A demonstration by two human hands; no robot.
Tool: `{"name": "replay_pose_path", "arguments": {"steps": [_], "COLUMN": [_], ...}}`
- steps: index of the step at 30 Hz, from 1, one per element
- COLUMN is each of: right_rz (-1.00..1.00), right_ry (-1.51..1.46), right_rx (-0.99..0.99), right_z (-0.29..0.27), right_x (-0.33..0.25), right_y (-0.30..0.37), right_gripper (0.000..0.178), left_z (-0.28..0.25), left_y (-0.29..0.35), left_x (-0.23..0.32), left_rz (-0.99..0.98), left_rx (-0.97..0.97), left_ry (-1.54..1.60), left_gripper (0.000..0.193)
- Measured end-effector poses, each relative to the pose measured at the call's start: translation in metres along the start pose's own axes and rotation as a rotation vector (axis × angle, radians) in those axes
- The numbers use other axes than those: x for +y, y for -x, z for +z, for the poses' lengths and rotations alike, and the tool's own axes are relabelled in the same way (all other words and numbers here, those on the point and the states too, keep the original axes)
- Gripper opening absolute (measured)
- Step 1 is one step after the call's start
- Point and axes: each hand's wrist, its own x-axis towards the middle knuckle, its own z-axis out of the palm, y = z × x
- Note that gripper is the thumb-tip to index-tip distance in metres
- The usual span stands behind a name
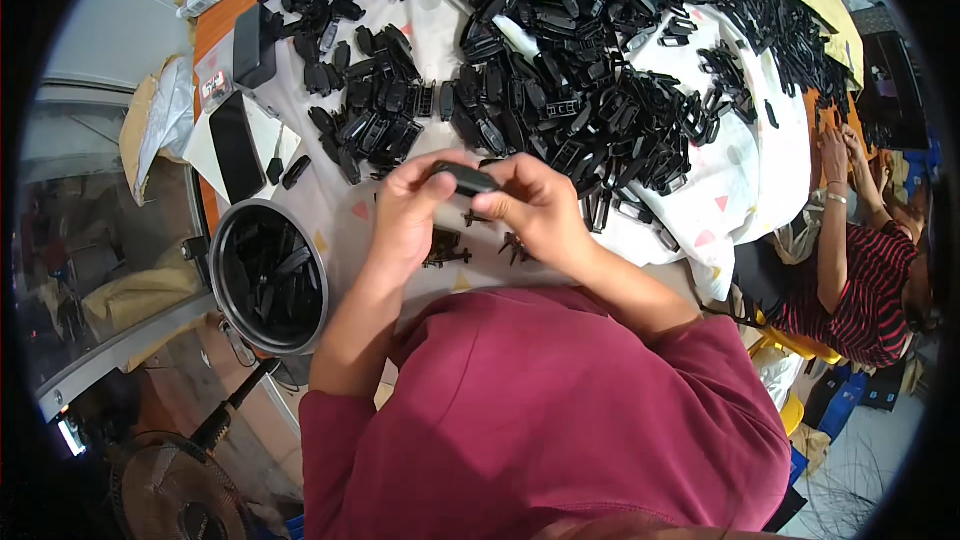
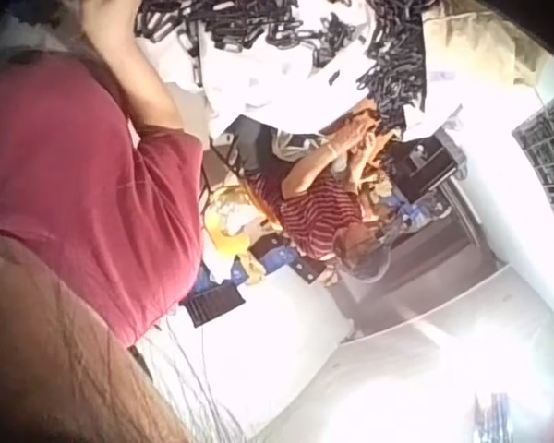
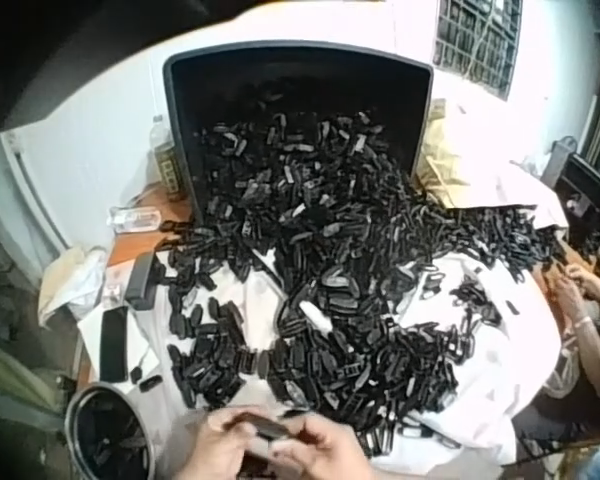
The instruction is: Assembling small black plastic components by inserting pins into housings.
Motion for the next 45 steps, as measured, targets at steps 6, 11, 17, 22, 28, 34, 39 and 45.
{"name": "replay_pose_path", "arguments": {"steps": [6,11,17,22,28,34,39,45], "right_rz": [-0.142,-0.082,-0.112,-0.502,-0.269,-0.280,-0.355,-0.283], "right_ry": [-0.167,-0.228,-0.205,0.211,-0.259,-0.250,-0.095,-0.004], "right_rx": [0.142,0.068,-0.021,-0.051,0.006,-0.051,-0.066,-0.067], "right_z": [-0.006,-0.019,-0.031,-0.039,-0.019,-0.025,-0.029,-0.032], "right_x": [-0.007,-0.002,-0.019,-0.029,-0.037,-0.039,-0.041,-0.050], "right_y": [0.006,0.000,0.004,0.013,0.023,0.024,0.022,0.023], "right_gripper": [0.025,0.022,0.019,0.019,0.029,0.030,0.030,0.025], "left_z": [0.038,0.026,0.044,0.053,0.055,0.059,0.061,0.071], "left_y": [-0.006,-0.014,-0.013,-0.002,0.002,0.000,0.009,0.008], "left_x": [-0.006,-0.006,-0.002,0.000,0.014,0.015,0.018,0.024], "left_rz": [0.020,-0.028,0.002,0.005,0.119,0.401,0.319,0.178], "left_rx": [0.070,-0.031,-0.032,-0.083,-0.144,-0.151,-0.134,-0.075], "left_ry": [0.237,0.153,0.333,0.418,0.249,-0.074,-0.039,0.188], "left_gripper": [0.032,0.035,0.036,0.040,0.040,0.040,0.041,0.041]}}
